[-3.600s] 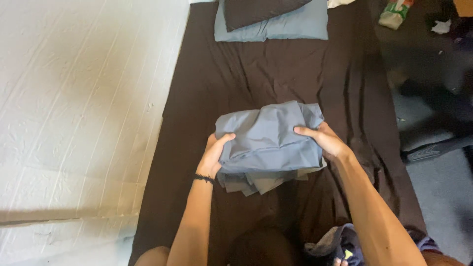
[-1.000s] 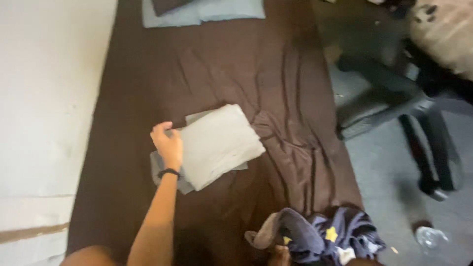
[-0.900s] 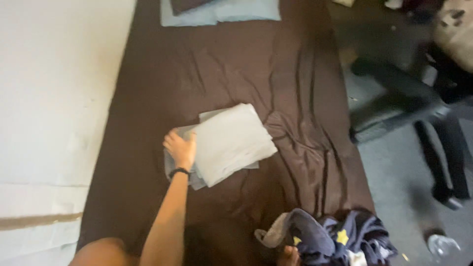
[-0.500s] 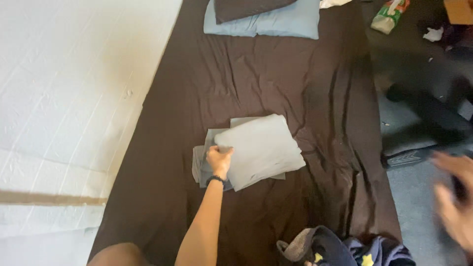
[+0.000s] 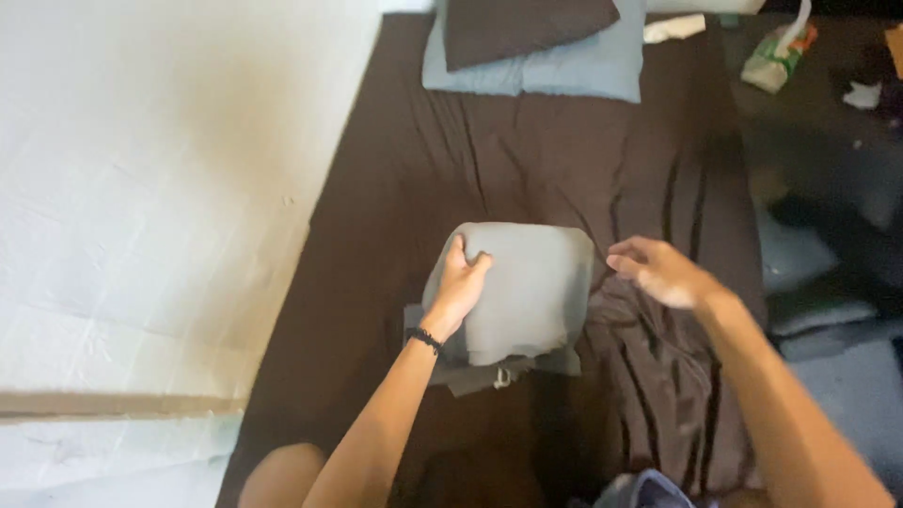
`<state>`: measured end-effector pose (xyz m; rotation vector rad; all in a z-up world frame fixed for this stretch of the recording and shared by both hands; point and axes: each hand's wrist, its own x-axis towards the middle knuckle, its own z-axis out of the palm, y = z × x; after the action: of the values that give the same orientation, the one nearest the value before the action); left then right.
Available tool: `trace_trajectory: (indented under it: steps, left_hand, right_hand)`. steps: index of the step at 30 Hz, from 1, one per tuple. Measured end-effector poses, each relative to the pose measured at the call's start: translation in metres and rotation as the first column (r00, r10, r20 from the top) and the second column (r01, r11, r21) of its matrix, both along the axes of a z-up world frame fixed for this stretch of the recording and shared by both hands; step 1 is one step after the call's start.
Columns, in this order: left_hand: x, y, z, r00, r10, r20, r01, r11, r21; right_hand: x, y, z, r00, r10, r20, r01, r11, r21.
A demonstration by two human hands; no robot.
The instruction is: Fold several pieces of grey clothing on a bed.
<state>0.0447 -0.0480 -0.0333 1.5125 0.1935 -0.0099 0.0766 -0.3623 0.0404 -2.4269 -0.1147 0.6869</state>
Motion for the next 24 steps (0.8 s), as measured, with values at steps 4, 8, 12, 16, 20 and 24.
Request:
trace_trajectory:
  steps: [4,8,12,16,20,24]
  left_hand:
    - [0.008,0.026,0.038,0.977,-0.078,0.198,0.031,0.973,0.227]
    - [-0.021,0.044,0.098,0.994,-0.107,0.035,0.110,0.989,-0.096]
    - [-0.015,0.084,0.032,0.973,-0.155,0.173,0.184,0.970,-0.161]
    - [-0.032,0.072,0.062,0.976,-0.206,0.074,0.211,0.975,-0.071]
    - [-0.037,0.073,0.078,0.943,-0.272,-0.192,0.209,0.932,-0.295]
    - [-0.021,0.077,0.059,0.916,-0.301,-0.264,0.162,0.882,-0.443]
  right_hand:
    - [-0.003,0.021,-0.012,0.956,-0.292,-0.034,0.290,0.914,0.283]
    - [-0.001,0.016,-0.038,0.892,-0.355,-0.280,0.442,0.813,0.379]
    - [-0.008,0.052,-0.002,0.885,-0.053,-0.462,0.394,0.613,0.685]
    - [-0.010,0.068,0.021,0.821,-0.320,-0.474,0.566,0.572,0.594]
    - [-0.013,0.070,0.033,0.845,-0.345,-0.409,0.535,0.534,0.654]
    - [-0.019,0.072,0.038,0.833,-0.420,-0.361,0.550,0.551,0.627]
